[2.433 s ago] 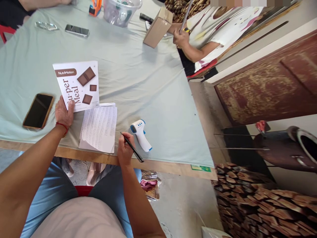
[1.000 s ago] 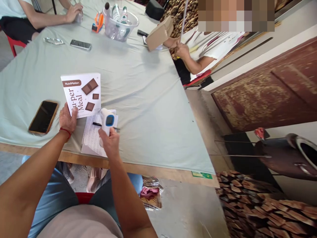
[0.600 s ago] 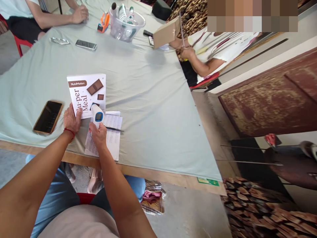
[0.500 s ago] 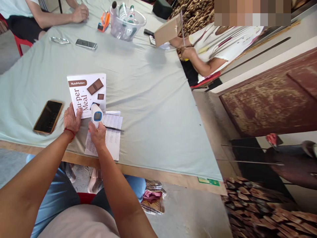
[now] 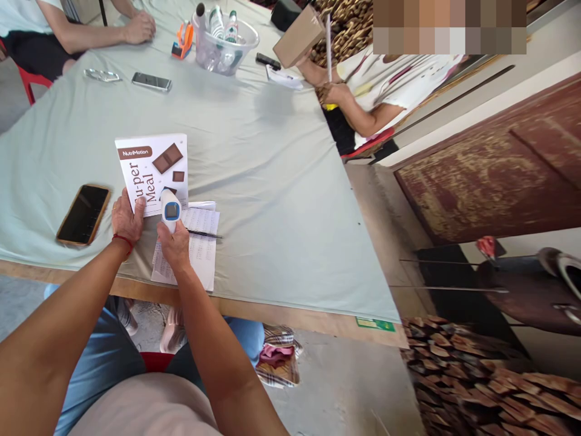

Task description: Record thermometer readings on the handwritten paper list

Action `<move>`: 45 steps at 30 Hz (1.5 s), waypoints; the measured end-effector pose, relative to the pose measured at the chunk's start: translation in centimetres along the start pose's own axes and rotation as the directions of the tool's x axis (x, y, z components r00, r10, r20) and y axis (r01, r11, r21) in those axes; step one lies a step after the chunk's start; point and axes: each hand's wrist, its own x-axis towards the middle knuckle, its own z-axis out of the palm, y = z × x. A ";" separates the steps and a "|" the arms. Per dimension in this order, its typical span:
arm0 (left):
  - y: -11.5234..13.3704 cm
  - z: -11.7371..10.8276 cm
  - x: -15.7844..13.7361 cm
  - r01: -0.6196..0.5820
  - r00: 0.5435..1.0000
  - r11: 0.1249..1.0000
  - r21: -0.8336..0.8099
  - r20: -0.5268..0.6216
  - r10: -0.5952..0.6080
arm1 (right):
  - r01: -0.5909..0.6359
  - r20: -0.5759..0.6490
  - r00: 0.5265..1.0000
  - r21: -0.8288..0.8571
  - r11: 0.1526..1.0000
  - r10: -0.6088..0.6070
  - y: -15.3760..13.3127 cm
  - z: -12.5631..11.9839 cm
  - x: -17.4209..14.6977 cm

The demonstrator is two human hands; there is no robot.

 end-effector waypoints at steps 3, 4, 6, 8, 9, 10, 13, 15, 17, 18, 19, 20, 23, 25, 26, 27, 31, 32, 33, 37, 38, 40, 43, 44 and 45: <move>0.0 -0.1 0.0 0.000 1.000 1.000 -0.002 0.015 0.000 | 0.011 0.006 1.000 0.003 1.000 -0.011 -0.5 -2.0 -0.5; 0.1 -0.1 -0.1 -0.001 1.000 1.000 -0.003 0.021 0.001 | 0.024 -0.018 1.000 -0.015 1.000 -0.024 -0.6 -3.1 -0.6; 0.2 -0.2 -0.1 0.000 1.000 1.000 -0.001 0.028 0.000 | 0.050 -0.104 0.993 -0.110 0.993 -0.061 -0.4 -6.1 -0.9; 0.3 -0.2 -0.2 0.000 0.999 1.000 0.003 0.032 -0.001 | 0.037 -0.205 0.975 -0.254 0.967 -0.091 0.2 -9.7 -1.0; 0.3 -0.2 -0.2 -0.002 0.999 1.000 0.005 0.035 0.002 | 0.015 -0.241 0.965 -0.337 0.942 -0.101 0.5 -11.5 -1.1; 0.4 -0.2 -0.2 -0.005 0.999 1.000 0.007 0.038 0.004 | -0.032 -0.277 0.955 -0.435 0.900 -0.100 0.9 -13.3 -1.1; 0.5 -0.3 -0.2 -0.006 0.999 1.000 0.009 0.043 0.006 | -0.217 -0.360 0.930 -0.698 0.682 -0.072 1.7 -17.7 -1.3; 0.5 -0.3 -0.2 -0.003 0.999 1.000 0.006 0.035 0.003 | -0.271 -0.359 0.932 -0.791 0.548 -0.056 1.9 -19.5 -1.4; 0.5 -0.3 -0.2 0.000 1.000 1.000 -0.003 0.026 0.000 | -0.279 -0.332 0.943 -0.846 0.454 -0.038 2.0 -20.5 -1.7; 0.5 -0.3 -0.2 0.001 1.000 1.000 -0.008 0.023 0.000 | -0.275 -0.318 0.948 -0.865 0.419 -0.034 2.0 -20.8 -1.7; 0.5 -0.3 -0.2 0.001 1.000 1.000 -0.011 0.022 0.000 | -0.267 -0.305 0.951 -0.881 0.392 -0.039 2.1 -20.9 -1.8; 0.5 -0.3 -0.2 0.001 1.000 1.000 -0.012 0.023 0.000 | -0.257 -0.297 0.953 -0.893 0.370 -0.054 2.1 -20.9 -1.9; 0.4 -0.3 -0.2 0.003 1.000 1.000 -0.010 0.017 -0.002 | -0.229 -0.296 0.941 -0.914 0.336 -0.164 2.3 -20.0 -1.8; 0.5 -0.3 -0.2 -0.002 1.000 1.000 -0.016 0.018 0.003 | -0.185 -0.274 0.933 -0.921 0.344 -0.233 2.3 -18.8 -1.6; 0.5 -0.3 -0.2 -0.008 1.000 1.000 -0.019 0.023 0.009 | -0.147 -0.246 0.937 -0.922 0.358 -0.250 2.2 -18.0 -1.5; 0.5 -0.3 -0.2 -0.014 1.000 1.000 -0.020 0.027 0.014 | -0.098 -0.204 0.945 -0.922 0.375 -0.254 2.1 -17.1 -1.3; 0.5 -0.4 -0.2 -0.013 0.999 1.000 -0.009 0.030 0.013 | 0.063 -0.041 0.973 -0.900 0.431 -0.229 1.7 -13.0 -0.5; 0.5 -0.4 -0.3 -0.013 0.999 1.000 -0.012 0.031 0.014 | 0.076 -0.028 0.974 -0.896 0.437 -0.226 1.7 -12.2 -0.3; 0.5 -0.4 -0.3 -0.016 0.999 1.000 -0.019 0.031 0.016 | 0.079 -0.024 0.974 -0.894 0.440 -0.224 1.8 -11.5 -0.1; 0.5 -0.4 -0.5 -0.015 1.000 0.999 -0.042 0.022 0.016 | 0.092 0.016 0.984 -0.896 0.434 -0.176 2.1 -11.0 0.1; 0.5 -0.3 -0.5 -0.012 1.000 0.999 -0.043 0.020 0.013 | 0.106 0.041 0.987 -0.894 0.434 -0.158 2.1 -11.4 0.0; 0.4 -0.2 -0.4 -0.009 1.000 0.999 -0.042 0.021 0.010 | 0.144 0.096 0.987 -0.882 0.448 -0.128 2.1 -12.4 -0.5; 0.3 0.0 -0.4 -0.007 1.000 0.999 -0.043 0.025 0.008 | 0.189 0.134 0.981 -0.814 0.549 -0.139 1.7 -13.8 -1.7; 0.2 0.0 -0.3 -0.005 1.000 0.999 -0.043 0.025 0.006 | 0.192 0.117 0.980 -0.764 0.616 -0.161 1.5 -14.0 -2.3; 0.2 0.1 -0.3 -0.002 1.000 0.999 -0.043 0.024 0.003 | 0.187 0.081 0.980 -0.696 0.694 -0.184 1.4 -14.0 -2.9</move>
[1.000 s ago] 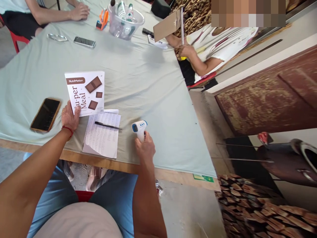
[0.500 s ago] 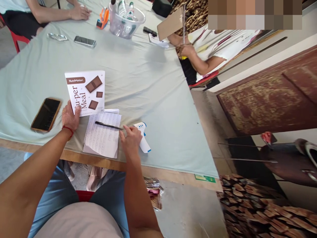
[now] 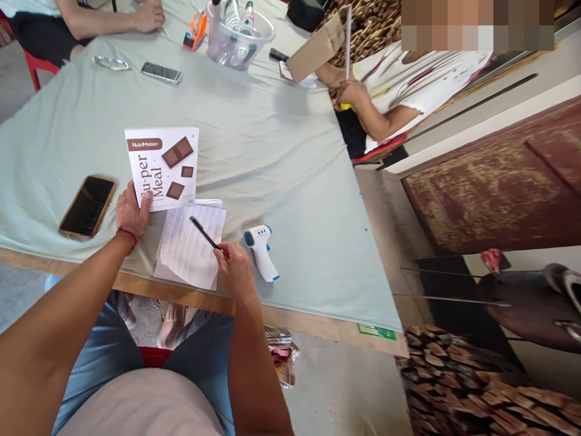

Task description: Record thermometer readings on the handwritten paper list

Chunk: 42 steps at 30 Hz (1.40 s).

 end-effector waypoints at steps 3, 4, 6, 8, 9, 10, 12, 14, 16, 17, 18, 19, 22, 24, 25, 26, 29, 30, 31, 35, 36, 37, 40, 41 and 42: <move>0.0 0.0 0.1 0.009 1.000 1.000 0.005 -0.005 -0.009 | -0.048 -0.128 0.987 0.358 0.932 0.100 -1.2 0.5 -1.6; 0.1 -0.1 0.1 0.011 1.000 1.000 0.009 -0.005 -0.011 | -0.056 -0.147 0.979 0.461 0.885 0.139 -1.6 0.9 -2.0; 0.2 -0.2 0.1 0.010 1.000 1.000 0.020 0.002 -0.010 | -0.064 -0.147 0.971 0.597 0.800 0.187 -2.1 1.9 -2.6; 0.4 -0.4 0.0 0.004 1.000 1.000 0.027 0.013 -0.004 | -0.071 -0.135 0.970 0.638 0.767 0.203 -2.1 2.8 -3.1; 0.4 -0.4 0.0 -0.001 1.000 1.000 0.028 0.017 0.001 | -0.071 -0.135 0.970 0.634 0.770 0.202 -1.9 3.1 -3.2; 0.4 -0.4 0.0 -0.005 1.000 1.000 0.027 0.019 0.005 | -0.068 -0.144 0.969 0.624 0.778 0.200 -1.8 3.3 -3.3; 0.3 -0.4 0.0 -0.007 1.000 1.000 0.028 0.015 0.007 | -0.062 -0.170 0.965 0.595 0.801 0.201 -1.3 3.5 -3.5; 0.2 -0.3 0.0 -0.004 1.000 1.000 0.030 0.006 0.003 | -0.078 -0.187 0.957 0.566 0.820 0.221 -1.1 3.6 -3.6; 0.1 -0.2 0.0 0.000 1.000 1.000 0.030 -0.001 0.000 | -0.100 -0.194 0.951 0.545 0.832 0.241 -0.9 3.8 -3.7; 0.1 -0.2 0.0 0.000 1.000 1.000 0.031 -0.001 0.000 | -0.099 -0.197 0.951 0.539 0.837 0.240 -0.9 3.9 -3.7; 0.1 -0.2 0.0 -0.001 1.000 0.999 0.032 0.001 0.001 | -0.088 -0.203 0.952 0.534 0.841 0.228 -0.9 4.0 -3.6; 0.1 -0.2 0.0 -0.003 1.000 0.999 0.034 0.004 0.002 | -0.070 -0.209 0.955 0.528 0.846 0.210 -0.8 4.1 -3.6; 0.0 -0.1 0.0 -0.012 1.000 0.999 0.043 0.005 0.011 | -0.032 -0.229 0.959 0.500 0.865 0.168 -0.6 4.4 -3.6; -0.1 0.0 0.0 -0.016 1.000 0.999 0.046 -0.003 0.016 | -0.025 -0.232 0.961 0.476 0.879 0.153 -0.4 4.6 -3.6; -0.1 0.0 0.0 -0.017 1.000 0.999 0.046 -0.007 0.017 | -0.023 -0.230 0.962 0.466 0.885 0.146 -0.3 4.7 -3.6; -0.2 0.0 0.1 -0.018 1.000 0.999 0.045 -0.010 0.018 | -0.019 -0.227 0.964 0.459 0.888 0.138 -0.2 4.8 -3.6; -0.2 0.1 0.1 -0.024 1.000 0.999 0.040 -0.009 0.024 | -0.009 -0.224 0.967 0.447 0.894 0.122 0.1 5.0 -3.6; -0.2 0.1 0.1 -0.025 1.000 0.999 0.039 -0.007 0.025 | -0.008 -0.226 0.967 0.445 0.896 0.120 0.2 5.1 -3.6; -0.2 0.1 0.1 -0.026 1.000 0.999 0.039 -0.006 0.026 | -0.006 -0.227 0.967 0.442 0.897 0.118 0.2 5.1 -3.6; -0.2 0.0 0.1 -0.030 0.999 0.999 0.037 -0.012 0.030 | 0.008 -0.240 0.965 0.439 0.898 0.109 0.2 5.2 -3.6; -0.2 0.0 0.1 -0.030 0.999 0.999 0.039 -0.013 0.030 | 0.012 -0.243 0.964 0.438 0.899 0.106 0.2 5.2 -3.6; -0.2 0.0 0.1 -0.029 0.999 0.999 0.042 -0.013 0.029 | 0.014 -0.244 0.964 0.437 0.899 0.103 0.2 5.2 -3.6; -0.2 0.1 0.1 -0.025 1.000 0.998 0.052 -0.015 0.026 | 0.017 -0.243 0.965 0.429 0.903 0.097 0.2 5.2 -3.6; -0.1 0.1 0.1 -0.024 1.000 0.998 0.053 -0.015 0.025 | 0.017 -0.245 0.965 0.426 0.904 0.097 0.2 5.2 -3.6; -0.1 0.0 0.1 -0.023 1.000 0.998 0.052 -0.015 0.024 | 0.017 -0.248 0.964 0.426 0.905 0.098 0.2 5.2 -3.6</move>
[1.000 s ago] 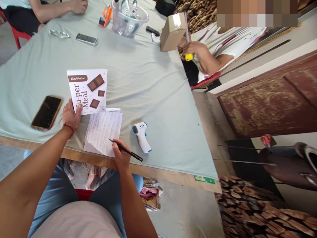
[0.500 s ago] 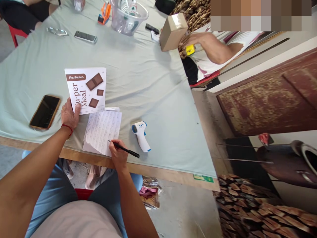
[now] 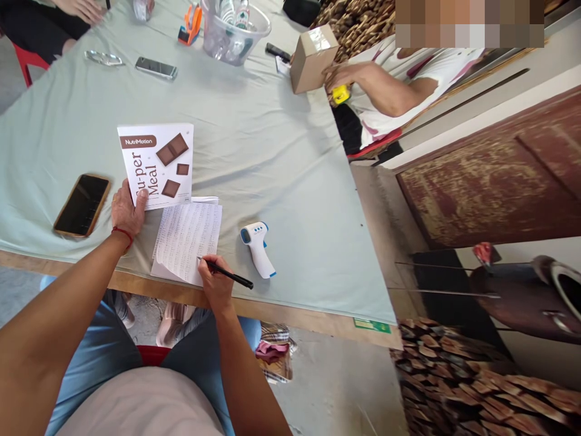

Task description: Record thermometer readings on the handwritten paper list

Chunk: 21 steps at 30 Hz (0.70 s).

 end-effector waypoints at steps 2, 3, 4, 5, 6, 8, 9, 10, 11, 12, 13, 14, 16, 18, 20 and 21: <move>0.0 0.0 0.0 0.003 1.000 1.000 -0.005 -0.001 -0.003 | -0.003 0.001 1.000 0.001 1.000 0.003 0.0 0.0 0.0; 0.1 0.0 0.0 0.005 1.000 1.000 -0.009 0.001 -0.005 | -0.006 0.006 1.000 0.002 1.000 0.006 -0.1 -0.1 0.0; 0.1 0.0 0.0 0.006 1.000 1.000 -0.014 0.002 -0.006 | -0.009 0.013 1.000 0.007 1.000 0.009 -0.1 -0.1 0.0; 0.1 0.0 0.0 0.007 1.000 1.000 -0.021 0.004 -0.007 | -0.014 0.018 1.000 0.014 1.000 0.014 -0.2 -0.1 0.0; 0.0 0.0 0.0 0.007 1.000 1.000 -0.027 0.004 -0.007 | -0.022 0.019 1.000 0.025 0.999 0.022 -0.2 -0.1 0.0; 0.0 0.0 0.0 0.008 1.000 0.999 -0.034 0.004 -0.008 | -0.042 0.011 0.999 0.053 0.998 0.041 -0.4 -0.2 0.1; -0.1 0.1 0.1 0.008 1.000 0.999 -0.036 0.001 -0.008 | -0.051 0.002 0.999 0.066 0.996 0.051 -0.4 -0.2 0.1; -0.1 0.1 0.1 0.009 1.000 0.999 -0.038 -0.002 -0.009 | -0.059 -0.005 0.998 0.075 0.995 0.059 -0.5 -0.2 0.1; -0.1 0.1 0.1 0.010 1.000 0.999 -0.040 -0.004 -0.010 | -0.064 -0.010 0.998 0.079 0.995 0.065 -0.5 -0.2 0.1; -0.1 0.1 0.1 0.009 1.000 0.999 -0.045 -0.006 -0.009 | -0.068 -0.013 0.998 0.080 0.995 0.069 -0.5 -0.1 0.1; -0.1 0.1 0.1 0.005 1.000 0.999 -0.051 -0.008 -0.006 | -0.071 -0.015 0.997 0.079 0.994 0.073 -0.5 -0.1 0.1; -0.1 0.1 0.1 0.000 1.000 0.998 -0.059 -0.008 0.000 | -0.075 -0.014 0.997 0.076 0.994 0.076 -0.5 -0.1 0.1; -0.1 0.0 0.0 -0.020 1.000 0.997 -0.075 -0.001 0.020 | -0.081 -0.013 0.997 0.071 0.994 0.082 -0.6 -0.1 0.1; -0.1 -0.1 -0.1 -0.038 0.999 0.996 -0.082 0.012 0.040 | -0.086 -0.015 0.996 0.071 0.994 0.087 -0.5 -0.1 0.1; -0.2 -0.1 -0.1 -0.043 0.999 0.996 -0.082 0.029 0.046 | -0.090 -0.016 0.996 0.072 0.993 0.091 -0.5 -0.2 0.1; -0.2 -0.1 -0.1 -0.041 0.998 0.996 -0.078 0.039 0.044 | -0.090 -0.015 0.996 0.070 0.993 0.092 -0.5 -0.2 0.1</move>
